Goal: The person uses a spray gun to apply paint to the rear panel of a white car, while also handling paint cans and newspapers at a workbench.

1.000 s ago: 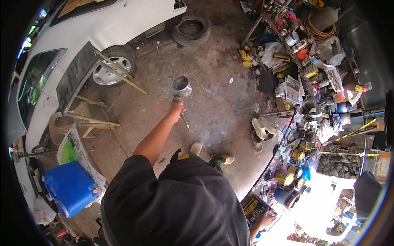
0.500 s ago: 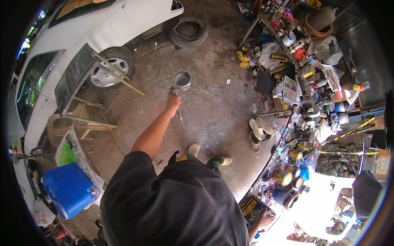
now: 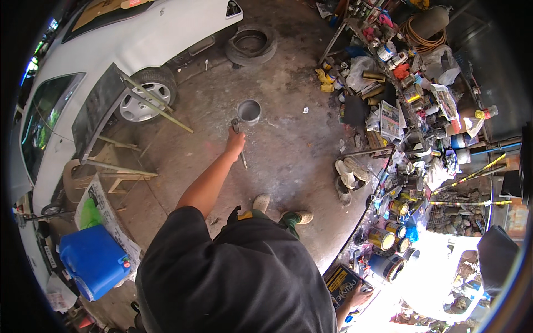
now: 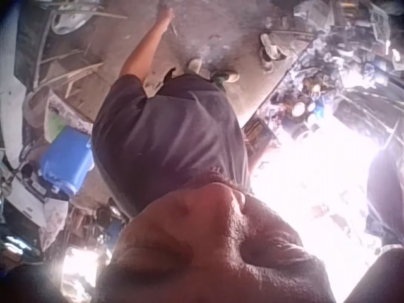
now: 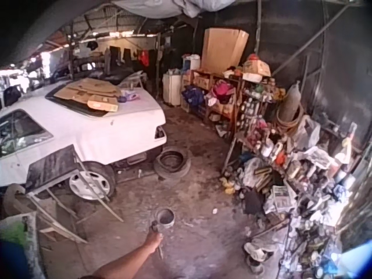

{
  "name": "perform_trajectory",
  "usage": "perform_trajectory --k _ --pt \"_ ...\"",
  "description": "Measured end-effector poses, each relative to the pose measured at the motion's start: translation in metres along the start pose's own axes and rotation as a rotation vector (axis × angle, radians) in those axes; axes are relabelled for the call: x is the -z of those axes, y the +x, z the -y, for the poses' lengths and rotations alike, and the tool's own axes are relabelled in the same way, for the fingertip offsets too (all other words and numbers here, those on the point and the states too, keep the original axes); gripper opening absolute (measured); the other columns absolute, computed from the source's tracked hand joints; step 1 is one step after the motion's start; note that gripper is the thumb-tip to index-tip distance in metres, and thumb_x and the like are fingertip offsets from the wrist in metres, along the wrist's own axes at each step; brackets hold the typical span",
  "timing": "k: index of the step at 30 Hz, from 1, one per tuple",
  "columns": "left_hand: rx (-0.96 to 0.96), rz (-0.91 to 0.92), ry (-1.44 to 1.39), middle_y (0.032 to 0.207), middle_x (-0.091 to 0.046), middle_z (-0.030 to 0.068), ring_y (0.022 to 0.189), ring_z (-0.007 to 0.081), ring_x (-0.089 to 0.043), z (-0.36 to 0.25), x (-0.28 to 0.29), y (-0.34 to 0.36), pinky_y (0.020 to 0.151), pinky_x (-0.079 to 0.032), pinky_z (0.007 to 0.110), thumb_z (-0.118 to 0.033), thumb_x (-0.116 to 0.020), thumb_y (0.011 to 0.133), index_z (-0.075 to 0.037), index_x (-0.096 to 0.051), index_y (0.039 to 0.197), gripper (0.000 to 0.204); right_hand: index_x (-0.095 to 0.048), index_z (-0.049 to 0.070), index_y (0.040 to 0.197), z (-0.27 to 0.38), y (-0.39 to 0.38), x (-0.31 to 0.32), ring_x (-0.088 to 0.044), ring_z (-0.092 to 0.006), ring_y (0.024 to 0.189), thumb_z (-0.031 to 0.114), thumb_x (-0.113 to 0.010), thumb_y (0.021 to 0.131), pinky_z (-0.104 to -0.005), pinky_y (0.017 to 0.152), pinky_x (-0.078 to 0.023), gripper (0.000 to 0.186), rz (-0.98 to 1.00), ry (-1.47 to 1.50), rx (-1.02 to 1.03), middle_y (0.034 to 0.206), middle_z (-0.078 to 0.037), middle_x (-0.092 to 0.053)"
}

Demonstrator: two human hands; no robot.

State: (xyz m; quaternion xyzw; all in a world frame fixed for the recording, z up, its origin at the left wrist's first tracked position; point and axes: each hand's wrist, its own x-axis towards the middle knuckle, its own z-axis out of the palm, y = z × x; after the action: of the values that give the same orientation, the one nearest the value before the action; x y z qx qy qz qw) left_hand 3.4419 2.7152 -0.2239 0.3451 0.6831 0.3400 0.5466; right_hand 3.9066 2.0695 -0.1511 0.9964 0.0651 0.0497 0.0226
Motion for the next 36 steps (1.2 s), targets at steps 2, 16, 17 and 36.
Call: perform_trajectory --k 2,16,17,36 --pt "-0.069 0.032 -0.055 0.105 -0.058 0.0135 0.084 0.0202 -0.061 0.008 -0.01 0.001 0.074 -0.051 0.033 -0.013 -0.05 0.09 -0.005 -0.029 0.146 0.061 -0.033 0.001 0.149 0.001 0.002 -0.001 -0.042 -0.0398 0.134 0.066 -0.065 0.081 -0.0524 0.11 -0.034 0.099 -0.027 0.009 0.002 0.147 -0.021 -0.041" --pt "-0.569 -0.117 -0.049 0.147 -0.034 0.0241 0.135 0.0349 -0.04 -0.044 -0.032 -0.049 0.111 -0.034 0.041 -0.006 -0.05 0.099 0.002 -0.013 0.154 0.066 -0.034 0.001 0.148 0.001 0.0 0.002 -0.04 -0.0401 0.135 0.066 -0.063 0.082 -0.0537 0.113 -0.03 0.097 -0.026 0.01 -0.014 0.147 -0.022 -0.041" --pt "-0.599 -0.108 -0.059 0.148 -0.033 0.0241 0.135 0.0351 -0.04 -0.042 -0.03 -0.046 0.111 -0.034 0.042 -0.007 -0.05 0.099 0.002 -0.013 0.154 0.067 -0.034 0.001 0.148 0.004 0.0 0.004 -0.04 -0.0399 0.136 0.067 -0.063 0.082 -0.0536 0.113 -0.03 0.098 -0.021 0.01 -0.025 0.147 -0.022 -0.041" --pt "-0.03 0.021 -0.252 0.135 -0.046 0.0134 0.116 0.0236 -0.052 0.045 0.007 -0.001 0.097 -0.047 0.037 -0.014 -0.057 0.09 -0.004 -0.027 0.148 0.066 -0.036 -0.003 0.147 0.008 -0.009 0.014 -0.035 -0.0398 0.14 0.065 -0.065 0.081 -0.0488 0.115 -0.026 0.099 -0.058 0.045 0.004 0.149 -0.025 -0.039"
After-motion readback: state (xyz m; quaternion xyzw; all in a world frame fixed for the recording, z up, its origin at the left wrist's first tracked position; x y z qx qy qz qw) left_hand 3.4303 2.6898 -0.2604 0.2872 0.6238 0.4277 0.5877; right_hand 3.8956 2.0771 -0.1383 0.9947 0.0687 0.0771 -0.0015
